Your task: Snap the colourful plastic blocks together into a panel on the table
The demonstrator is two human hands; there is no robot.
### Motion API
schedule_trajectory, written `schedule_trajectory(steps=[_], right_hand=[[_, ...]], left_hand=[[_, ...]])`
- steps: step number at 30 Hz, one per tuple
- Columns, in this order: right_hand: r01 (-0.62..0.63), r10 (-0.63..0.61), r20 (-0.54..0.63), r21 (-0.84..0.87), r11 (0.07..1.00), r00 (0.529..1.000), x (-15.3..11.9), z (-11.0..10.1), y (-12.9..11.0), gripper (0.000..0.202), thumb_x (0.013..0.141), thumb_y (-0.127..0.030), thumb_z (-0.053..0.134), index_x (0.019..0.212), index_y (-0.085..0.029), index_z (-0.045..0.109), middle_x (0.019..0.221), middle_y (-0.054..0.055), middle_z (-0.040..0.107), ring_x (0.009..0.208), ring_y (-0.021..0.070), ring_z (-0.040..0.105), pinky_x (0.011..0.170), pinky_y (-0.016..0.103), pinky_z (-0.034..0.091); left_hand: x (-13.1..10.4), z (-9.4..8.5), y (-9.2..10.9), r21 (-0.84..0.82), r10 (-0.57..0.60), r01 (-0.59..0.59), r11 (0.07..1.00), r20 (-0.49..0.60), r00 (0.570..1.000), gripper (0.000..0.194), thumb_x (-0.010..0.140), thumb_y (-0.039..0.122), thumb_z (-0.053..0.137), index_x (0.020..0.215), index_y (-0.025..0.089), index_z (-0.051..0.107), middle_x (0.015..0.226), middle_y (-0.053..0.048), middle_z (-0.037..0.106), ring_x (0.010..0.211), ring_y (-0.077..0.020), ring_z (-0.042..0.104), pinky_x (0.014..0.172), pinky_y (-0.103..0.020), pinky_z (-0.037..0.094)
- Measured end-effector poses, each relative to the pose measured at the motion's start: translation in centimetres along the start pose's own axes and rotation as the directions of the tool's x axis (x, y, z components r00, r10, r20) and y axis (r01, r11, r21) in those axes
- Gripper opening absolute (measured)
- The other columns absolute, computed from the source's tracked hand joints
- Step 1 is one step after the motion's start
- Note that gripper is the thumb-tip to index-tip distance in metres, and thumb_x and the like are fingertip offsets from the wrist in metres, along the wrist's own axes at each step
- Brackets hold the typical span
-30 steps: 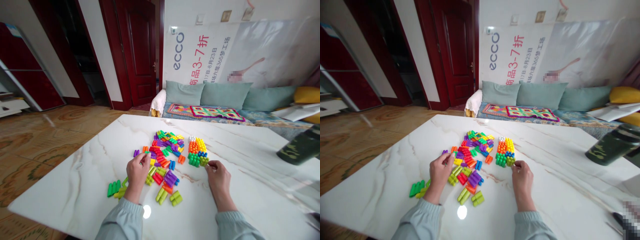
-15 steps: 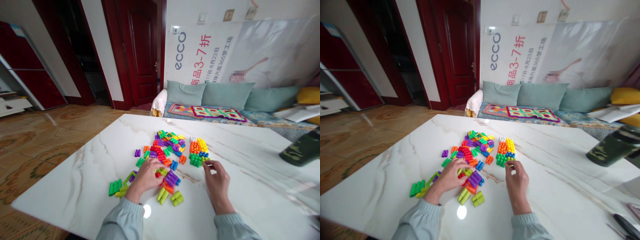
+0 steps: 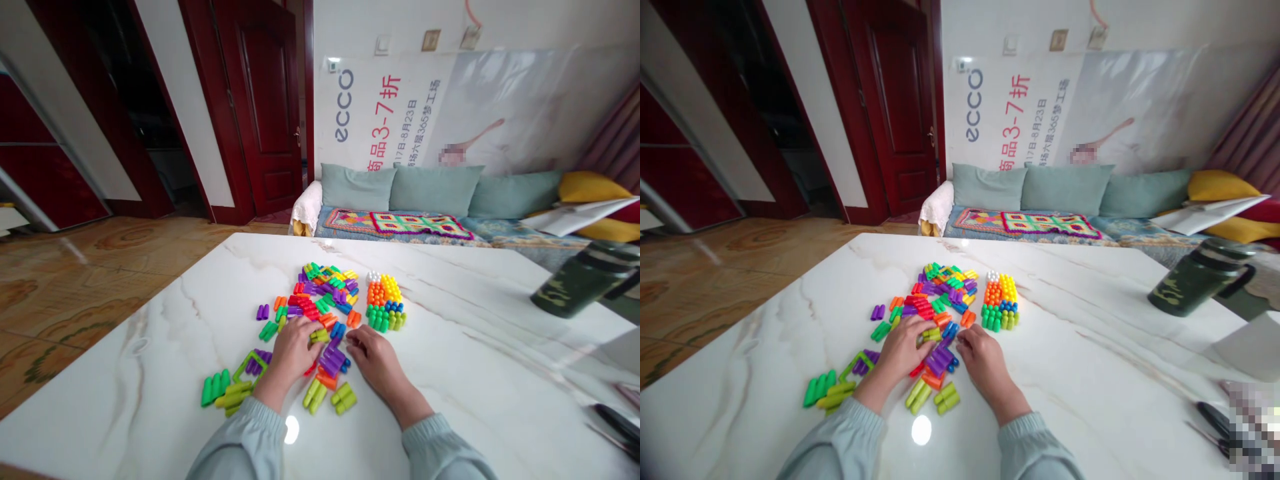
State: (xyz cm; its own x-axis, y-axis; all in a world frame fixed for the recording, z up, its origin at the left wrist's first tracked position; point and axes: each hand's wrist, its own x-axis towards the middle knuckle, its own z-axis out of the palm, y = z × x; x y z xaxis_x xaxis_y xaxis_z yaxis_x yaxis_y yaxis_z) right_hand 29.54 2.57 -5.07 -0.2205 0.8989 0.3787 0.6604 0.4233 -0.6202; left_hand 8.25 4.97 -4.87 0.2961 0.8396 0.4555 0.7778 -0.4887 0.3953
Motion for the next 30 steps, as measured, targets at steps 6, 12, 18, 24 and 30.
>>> schedule_trajectory(steps=[6,12,18,24,30], right_hand=[[-0.067,0.069,0.029,-0.066,0.996,0.997,0.3,0.5,0.1,0.018,0.082,-0.014,0.056,0.096,-0.020,0.065,0.082,0.002,0.062,0.073,0.0160,0.060,0.068,0.026,0.044],[-0.030,0.030,-0.011,0.010,0.999,0.999,0.2,0.5,0.1,0.037,0.083,-0.018,0.060,0.120,-0.022,0.059,0.093,0.002,0.064,0.069,0.0144,0.060,0.064,0.025,0.046],[0.036,-0.026,-0.078,0.122,0.992,0.997,0.3,0.4,0.0,0.029,0.085,-0.019,0.060,0.113,-0.022,0.066,0.103,0.005,0.062,0.071,0.0133,0.061,0.064,0.025,0.049],[0.046,-0.035,-0.124,0.085,0.995,0.992,0.3,0.4,-0.1,0.022,0.083,-0.016,0.062,0.104,-0.022,0.068,0.088,0.003,0.067,0.076,0.0161,0.062,0.070,0.026,0.049],[0.068,-0.065,-0.254,0.006,0.998,0.965,-0.1,-0.9,-0.3,0.008,0.083,-0.023,0.066,0.091,-0.023,0.069,0.085,0.004,0.069,0.079,0.0180,0.062,0.071,0.029,0.049]], left_hand=[[0.8,0.9,1.0,-0.228,0.017,-0.047,0.973,-0.129,0.991,0.027,0.076,0.010,0.065,0.101,0.020,0.068,0.096,-0.006,0.063,0.078,-0.0166,0.064,0.071,-0.029,0.056],[1.0,1.3,2.6,-0.367,0.156,-0.207,0.907,-0.165,0.974,0.024,0.078,0.003,0.061,0.093,0.020,0.067,0.095,-0.005,0.061,0.092,-0.0169,0.064,0.085,-0.030,0.056],[0.9,1.6,2.9,-0.438,0.211,-0.257,0.862,-0.150,0.966,0.028,0.081,0.000,0.057,0.096,0.020,0.068,0.102,-0.006,0.066,0.099,-0.0170,0.065,0.091,-0.032,0.055],[0.8,1.6,3.1,-0.447,0.199,-0.260,0.856,-0.180,0.963,0.030,0.083,0.002,0.056,0.102,0.021,0.068,0.100,-0.005,0.070,0.097,-0.0179,0.067,0.088,-0.033,0.057],[0.7,1.3,2.8,-0.390,0.138,-0.215,0.895,-0.217,0.966,0.026,0.083,0.012,0.064,0.107,0.021,0.067,0.099,-0.006,0.071,0.088,-0.0185,0.068,0.082,-0.033,0.059]])
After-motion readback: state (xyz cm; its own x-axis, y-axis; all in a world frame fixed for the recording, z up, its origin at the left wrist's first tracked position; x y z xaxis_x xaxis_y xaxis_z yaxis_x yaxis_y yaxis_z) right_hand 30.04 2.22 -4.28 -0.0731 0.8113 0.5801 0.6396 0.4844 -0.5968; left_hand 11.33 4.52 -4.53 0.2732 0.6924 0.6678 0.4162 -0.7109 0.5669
